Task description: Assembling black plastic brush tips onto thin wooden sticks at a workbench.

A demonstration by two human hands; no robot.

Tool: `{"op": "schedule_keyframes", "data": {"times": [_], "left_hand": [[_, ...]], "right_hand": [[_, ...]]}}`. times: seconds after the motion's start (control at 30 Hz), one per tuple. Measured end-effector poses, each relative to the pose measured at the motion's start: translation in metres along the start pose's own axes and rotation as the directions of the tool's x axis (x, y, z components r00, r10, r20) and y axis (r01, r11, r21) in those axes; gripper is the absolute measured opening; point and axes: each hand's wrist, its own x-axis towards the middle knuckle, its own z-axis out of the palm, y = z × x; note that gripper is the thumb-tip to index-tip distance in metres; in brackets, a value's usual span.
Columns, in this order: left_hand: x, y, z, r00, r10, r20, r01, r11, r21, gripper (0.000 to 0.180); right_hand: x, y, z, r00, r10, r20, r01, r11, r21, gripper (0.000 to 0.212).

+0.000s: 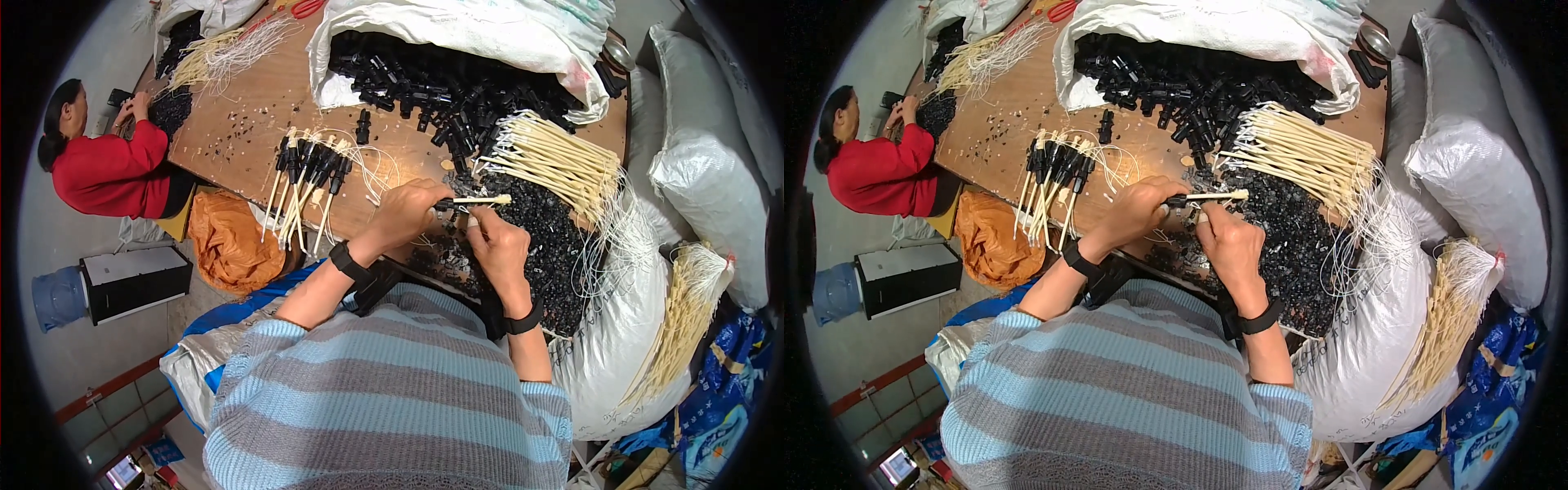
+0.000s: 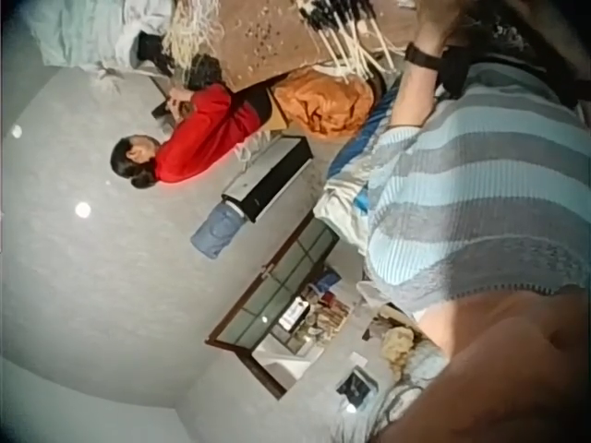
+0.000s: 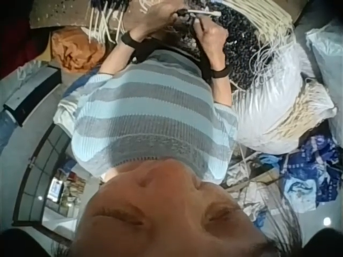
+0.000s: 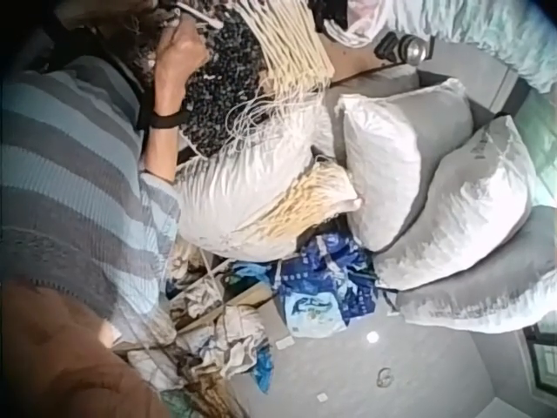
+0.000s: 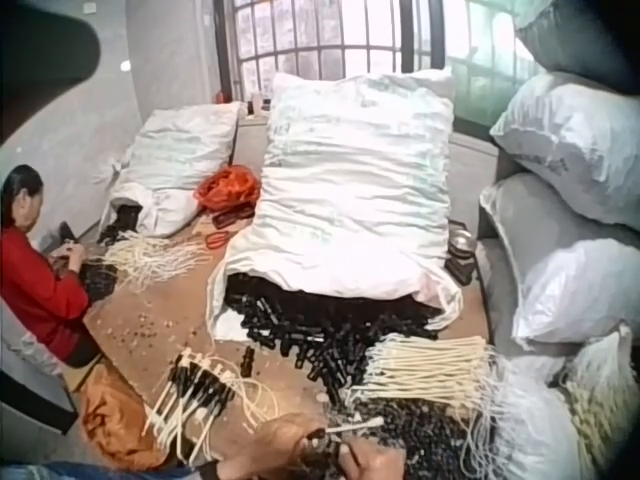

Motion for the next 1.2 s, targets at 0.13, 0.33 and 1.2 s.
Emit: {"op": "schedule_keyframes", "data": {"times": [0.13, 0.33, 1.2], "left_hand": [[0.001, 0.017, -0.008, 0.998, 0.012, 0.064, -0.010, 0.999, -0.036, 0.041], [-0.002, 0.013, 0.004, 0.996, 0.077, 0.038, -0.076, 0.997, -0.032, 0.046], [0.040, -0.034, 0.027, 0.971, -0.142, -0.190, 0.154, 0.987, 0.053, 0.030]], "right_hand": [[-0.002, 0.004, 0.005, 0.999, -0.050, 0.008, 0.049, 0.998, 0.041, 0.007], [-0.003, -0.003, 0.003, 0.995, 0.060, 0.080, -0.073, 0.983, 0.170, 0.016], [-0.018, 0.013, 0.010, 0.921, 0.376, 0.099, -0.381, 0.823, 0.421, 0.016]]}}
